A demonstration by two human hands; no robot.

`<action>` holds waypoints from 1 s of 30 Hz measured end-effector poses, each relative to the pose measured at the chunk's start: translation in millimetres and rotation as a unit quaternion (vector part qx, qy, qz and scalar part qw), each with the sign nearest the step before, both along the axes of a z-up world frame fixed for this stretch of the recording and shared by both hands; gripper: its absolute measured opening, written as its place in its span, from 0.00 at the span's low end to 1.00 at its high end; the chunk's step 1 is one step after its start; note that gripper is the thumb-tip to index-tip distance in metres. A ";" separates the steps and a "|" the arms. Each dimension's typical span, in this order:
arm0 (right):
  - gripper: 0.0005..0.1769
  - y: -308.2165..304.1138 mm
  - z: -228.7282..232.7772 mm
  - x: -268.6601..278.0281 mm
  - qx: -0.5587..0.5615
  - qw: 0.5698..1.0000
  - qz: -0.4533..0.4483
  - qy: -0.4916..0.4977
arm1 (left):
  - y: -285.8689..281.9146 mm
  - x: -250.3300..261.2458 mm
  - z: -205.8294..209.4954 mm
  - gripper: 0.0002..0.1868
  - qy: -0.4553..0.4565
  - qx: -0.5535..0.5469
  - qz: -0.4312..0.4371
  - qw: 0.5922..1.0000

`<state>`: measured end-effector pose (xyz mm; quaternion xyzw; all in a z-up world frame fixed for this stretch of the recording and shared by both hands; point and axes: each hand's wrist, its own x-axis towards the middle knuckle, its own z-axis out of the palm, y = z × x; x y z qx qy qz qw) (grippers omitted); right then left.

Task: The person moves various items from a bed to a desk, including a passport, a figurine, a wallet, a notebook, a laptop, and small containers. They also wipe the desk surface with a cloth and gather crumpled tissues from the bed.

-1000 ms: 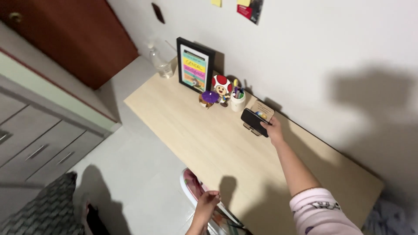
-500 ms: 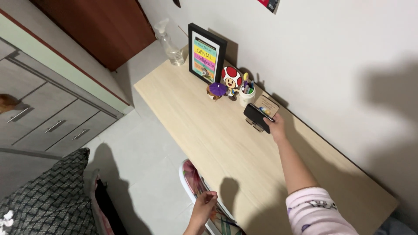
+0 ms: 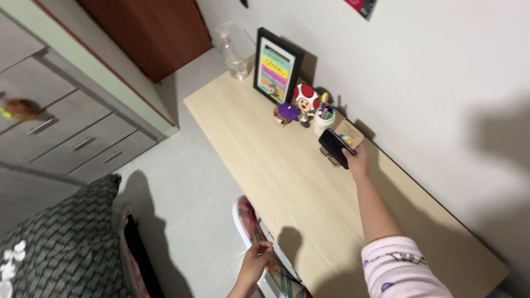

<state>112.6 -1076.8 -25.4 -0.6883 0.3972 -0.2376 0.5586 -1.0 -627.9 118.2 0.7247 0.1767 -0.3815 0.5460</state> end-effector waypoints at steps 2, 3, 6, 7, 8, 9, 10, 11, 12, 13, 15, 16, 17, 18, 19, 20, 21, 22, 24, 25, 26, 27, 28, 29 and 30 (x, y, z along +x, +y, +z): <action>0.35 -8.0 -35.3 -6.4 -0.056 0.997 -0.021 -0.043 | 8.2 -8.0 -22.9 0.09 -0.008 -0.026 0.023 0.999; 0.47 -12.3 -50.9 -3.8 -0.109 0.989 -0.050 -0.090 | 12.1 -9.1 -34.1 0.07 -0.018 -0.051 0.039 0.998; 0.48 37.0 2.9 -39.0 -0.103 0.983 -0.150 -0.031 | 18.6 -13.1 -6.6 0.12 0.014 -0.036 0.056 0.998; 0.48 62.3 22.8 -49.8 -0.105 0.983 -0.146 -0.034 | 24.0 -14.3 -5.3 0.12 0.012 -0.039 0.060 0.997; 0.41 88.0 42.8 -61.6 -0.108 0.978 -0.171 -0.049 | 30.0 -16.0 -3.6 0.11 0.012 -0.035 0.052 0.998; 0.35 112.9 63.7 -73.6 -0.111 0.972 -0.198 -0.066 | 35.5 -17.0 -1.8 0.11 0.011 -0.033 0.044 0.998; 0.35 127.0 46.4 -78.9 -0.114 0.972 -0.195 -0.070 | 39.4 -16.5 -3.7 0.11 0.008 -0.037 0.046 0.998; 0.32 141.8 28.5 -84.2 -0.134 0.968 -0.174 -0.121 | 44.1 -17.3 -6.0 0.09 0.001 -0.044 0.049 0.998; 0.30 157.2 10.3 -89.6 -0.153 0.961 -0.152 -0.172 | 49.8 -18.3 -8.3 0.07 -0.006 -0.052 0.051 0.997; 0.30 180.8 13.5 -94.8 -0.155 0.961 -0.146 -0.175 | 54.0 -18.7 -8.1 0.07 -0.008 -0.056 0.056 0.997; 0.24 232.1 18.5 -107.0 -0.064 0.981 -0.065 -0.169 | 66.7 -21.0 -8.1 0.08 -0.011 -0.075 0.062 0.995; 0.24 249.6 27.5 -110.8 -0.066 0.981 -0.057 -0.172 | 70.5 -21.9 -12.6 0.08 -0.013 -0.078 0.069 0.994; 0.24 272.5 35.7 -112.8 -0.052 0.984 -0.016 -0.171 | 79.0 -23.8 -16.6 0.10 -0.024 -0.089 0.066 0.994; 0.24 298.1 43.4 -115.8 -0.038 0.984 0.025 -0.170 | 90.5 -25.7 -21.1 0.13 -0.035 -0.098 0.063 0.993; 0.24 312.2 45.6 -112.6 -0.034 0.984 0.046 -0.169 | 103.1 -28.8 -22.1 0.13 -0.035 -0.097 0.084 0.991; 0.20 328.4 46.9 -108.6 -0.090 0.977 0.059 -0.186 | 117.7 -31.2 -23.9 0.10 -0.058 -0.114 0.071 0.989; 0.17 348.9 45.9 -106.3 -0.141 0.966 0.076 -0.203 | 135.7 -36.5 -26.5 0.07 -0.078 -0.125 0.062 0.987; 0.17 368.0 55.1 -108.9 -0.133 0.965 0.101 -0.202 | 154.9 -43.5 -33.1 0.07 -0.077 -0.120 0.087 0.986; 0.20 410.3 72.6 -100.2 -0.108 0.959 0.145 -0.218 | 198.5 -45.8 -48.2 0.11 -0.107 -0.140 0.121 0.977; 0.20 434.3 75.2 -96.8 -0.099 0.956 0.171 -0.220 | 226.7 -52.2 -45.8 0.11 -0.109 -0.133 0.148 0.974; 0.22 457.2 78.1 -92.4 -0.110 0.950 0.191 -0.220 | 253.5 -58.4 -42.9 0.13 -0.132 -0.142 0.161 0.968; 0.25 477.9 80.4 -87.8 -0.122 0.944 0.212 -0.220 | 277.5 -65.3 -40.6 0.15 -0.155 -0.149 0.175 0.961; 0.25 503.6 78.8 -86.0 -0.113 0.939 0.238 -0.221 | 304.9 -75.8 -33.2 0.15 -0.157 -0.141 0.202 0.956; 0.24 529.2 79.2 -83.9 -0.089 0.932 0.264 -0.229 | 332.5 -84.5 -24.2 0.15 -0.165 -0.135 0.227 0.950; 0.23 554.8 78.7 -81.3 -0.066 0.925 0.290 -0.237 | 359.5 -93.2 -16.2 0.14 -0.173 -0.129 0.253 0.943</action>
